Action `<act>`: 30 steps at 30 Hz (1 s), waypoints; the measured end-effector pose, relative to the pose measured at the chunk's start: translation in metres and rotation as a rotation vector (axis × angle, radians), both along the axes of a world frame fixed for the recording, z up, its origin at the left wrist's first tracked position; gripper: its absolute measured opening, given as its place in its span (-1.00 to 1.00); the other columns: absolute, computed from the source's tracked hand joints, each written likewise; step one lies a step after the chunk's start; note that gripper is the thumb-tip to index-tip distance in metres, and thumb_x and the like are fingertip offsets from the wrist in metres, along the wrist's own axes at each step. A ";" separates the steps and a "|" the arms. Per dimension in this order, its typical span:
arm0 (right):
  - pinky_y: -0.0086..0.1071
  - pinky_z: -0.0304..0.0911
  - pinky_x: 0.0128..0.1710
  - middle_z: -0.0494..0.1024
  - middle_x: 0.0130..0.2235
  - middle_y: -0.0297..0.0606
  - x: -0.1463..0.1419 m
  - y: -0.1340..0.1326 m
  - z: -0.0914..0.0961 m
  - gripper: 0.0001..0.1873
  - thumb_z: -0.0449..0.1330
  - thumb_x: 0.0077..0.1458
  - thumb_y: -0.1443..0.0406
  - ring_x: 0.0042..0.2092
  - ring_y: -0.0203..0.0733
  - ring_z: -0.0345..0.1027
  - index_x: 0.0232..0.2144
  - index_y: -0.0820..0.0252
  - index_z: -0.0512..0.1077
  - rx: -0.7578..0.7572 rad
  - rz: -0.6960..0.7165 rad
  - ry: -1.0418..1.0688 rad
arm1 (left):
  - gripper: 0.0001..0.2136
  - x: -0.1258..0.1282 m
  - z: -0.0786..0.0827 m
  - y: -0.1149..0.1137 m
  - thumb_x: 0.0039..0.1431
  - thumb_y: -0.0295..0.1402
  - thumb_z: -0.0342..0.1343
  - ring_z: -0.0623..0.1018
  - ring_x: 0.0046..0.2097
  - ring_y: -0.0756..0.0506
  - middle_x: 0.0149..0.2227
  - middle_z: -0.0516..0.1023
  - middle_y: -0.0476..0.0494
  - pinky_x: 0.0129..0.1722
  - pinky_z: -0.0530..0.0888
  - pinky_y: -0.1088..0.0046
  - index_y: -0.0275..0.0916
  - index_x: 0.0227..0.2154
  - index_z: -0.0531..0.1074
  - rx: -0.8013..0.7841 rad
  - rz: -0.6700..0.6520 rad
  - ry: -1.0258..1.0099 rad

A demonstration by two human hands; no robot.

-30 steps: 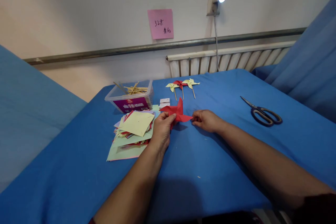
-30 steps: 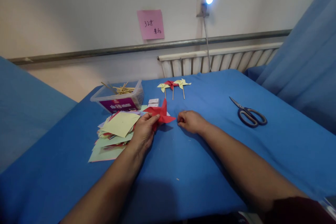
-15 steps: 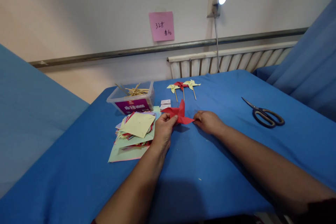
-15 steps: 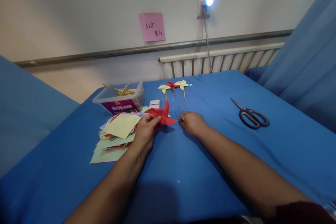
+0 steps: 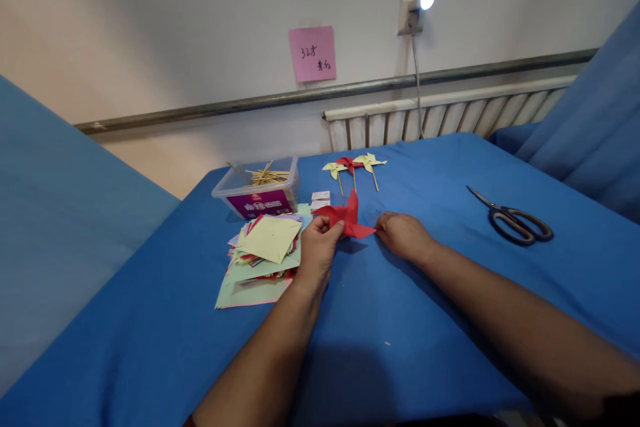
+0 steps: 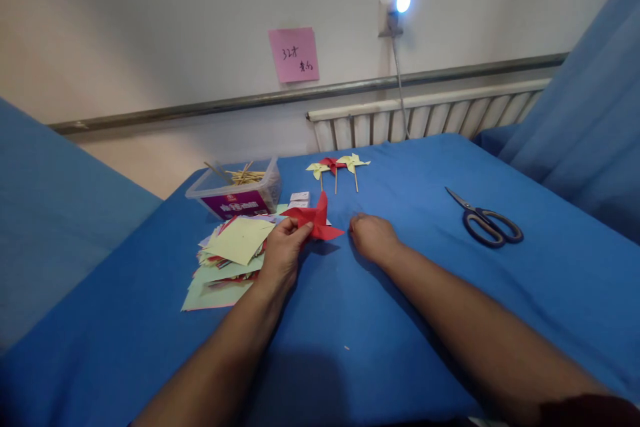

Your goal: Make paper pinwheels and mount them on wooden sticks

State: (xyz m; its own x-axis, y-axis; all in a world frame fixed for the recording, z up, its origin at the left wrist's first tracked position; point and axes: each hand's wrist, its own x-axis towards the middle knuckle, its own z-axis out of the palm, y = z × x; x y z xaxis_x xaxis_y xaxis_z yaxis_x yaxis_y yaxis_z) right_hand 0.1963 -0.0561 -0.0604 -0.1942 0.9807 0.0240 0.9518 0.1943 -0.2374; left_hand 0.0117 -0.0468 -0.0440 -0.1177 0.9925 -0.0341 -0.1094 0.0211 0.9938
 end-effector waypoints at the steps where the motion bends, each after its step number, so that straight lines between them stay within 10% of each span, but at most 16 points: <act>1: -0.35 0.14 -0.29 0.57 -0.18 -0.16 0.002 0.001 0.000 -0.74 0.01 0.19 0.32 -0.19 -0.11 0.44 -0.24 0.17 0.51 0.010 -0.008 0.007 | -0.79 0.000 0.000 0.000 -0.25 -0.31 0.30 0.35 -0.54 0.06 -0.59 0.43 0.05 -0.51 0.26 0.56 -0.27 -0.56 0.39 0.000 0.000 0.006; 12: -0.41 0.27 -0.32 0.56 -0.36 -0.32 -0.019 -0.019 0.017 -0.89 0.18 0.12 0.29 -0.34 -0.25 0.43 -0.36 0.12 0.53 0.345 -0.042 0.786 | -0.80 0.003 -0.002 -0.001 -0.21 -0.30 0.29 0.37 -0.50 0.05 -0.55 0.47 0.04 -0.46 0.28 0.54 -0.28 -0.55 0.43 0.052 -0.031 0.082; 30: -0.36 0.29 -0.29 0.57 -0.36 -0.29 -0.031 -0.026 0.012 -0.88 0.17 0.14 0.29 -0.32 -0.21 0.44 -0.36 0.14 0.52 0.419 -0.059 0.757 | -0.78 0.013 -0.003 -0.011 -0.15 -0.27 0.29 0.48 -0.43 -0.02 -0.46 0.56 -0.08 -0.39 0.37 0.48 -0.31 -0.46 0.49 0.103 -0.067 0.176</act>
